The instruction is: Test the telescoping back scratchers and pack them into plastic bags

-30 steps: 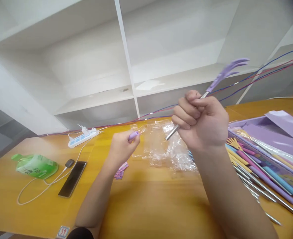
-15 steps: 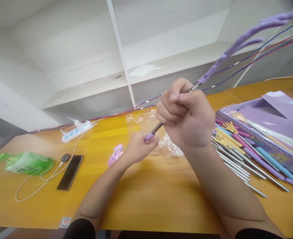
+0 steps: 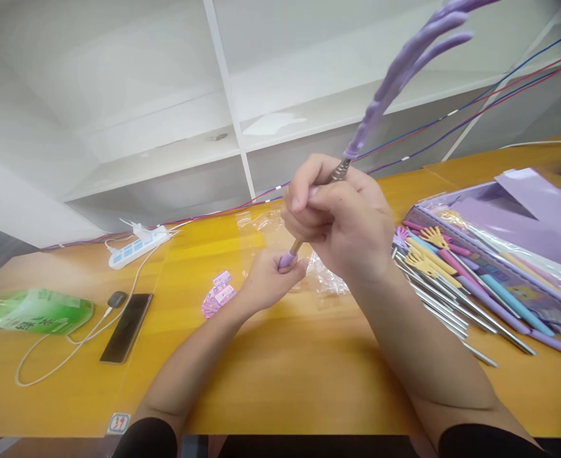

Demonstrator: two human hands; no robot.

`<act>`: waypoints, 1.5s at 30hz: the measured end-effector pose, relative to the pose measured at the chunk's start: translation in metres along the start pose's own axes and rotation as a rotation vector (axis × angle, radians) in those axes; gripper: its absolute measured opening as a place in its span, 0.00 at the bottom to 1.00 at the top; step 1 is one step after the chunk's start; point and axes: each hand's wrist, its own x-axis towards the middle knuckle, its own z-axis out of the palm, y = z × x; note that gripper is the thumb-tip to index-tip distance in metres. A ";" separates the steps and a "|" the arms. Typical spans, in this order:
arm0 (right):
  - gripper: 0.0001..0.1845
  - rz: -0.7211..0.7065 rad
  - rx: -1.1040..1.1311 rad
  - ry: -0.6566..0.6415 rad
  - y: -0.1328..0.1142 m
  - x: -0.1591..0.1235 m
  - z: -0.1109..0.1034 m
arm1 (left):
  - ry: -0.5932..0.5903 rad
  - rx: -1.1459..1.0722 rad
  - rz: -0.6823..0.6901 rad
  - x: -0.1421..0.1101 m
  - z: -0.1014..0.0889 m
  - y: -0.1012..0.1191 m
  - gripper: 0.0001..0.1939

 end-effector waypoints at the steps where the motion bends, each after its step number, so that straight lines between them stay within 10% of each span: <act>1: 0.11 -0.003 -0.002 0.001 0.001 0.000 0.001 | 0.003 -0.010 -0.004 0.000 0.001 0.000 0.29; 28: 0.16 -0.047 0.093 0.000 0.026 -0.003 0.013 | 0.101 0.084 -0.018 -0.007 -0.011 0.011 0.24; 38: 0.20 -0.096 -0.176 0.227 0.005 0.018 -0.010 | 0.645 0.842 0.213 0.003 -0.099 0.012 0.21; 45: 0.06 -0.241 -0.461 0.360 0.004 0.018 -0.037 | 0.741 1.049 0.266 -0.011 -0.119 0.020 0.20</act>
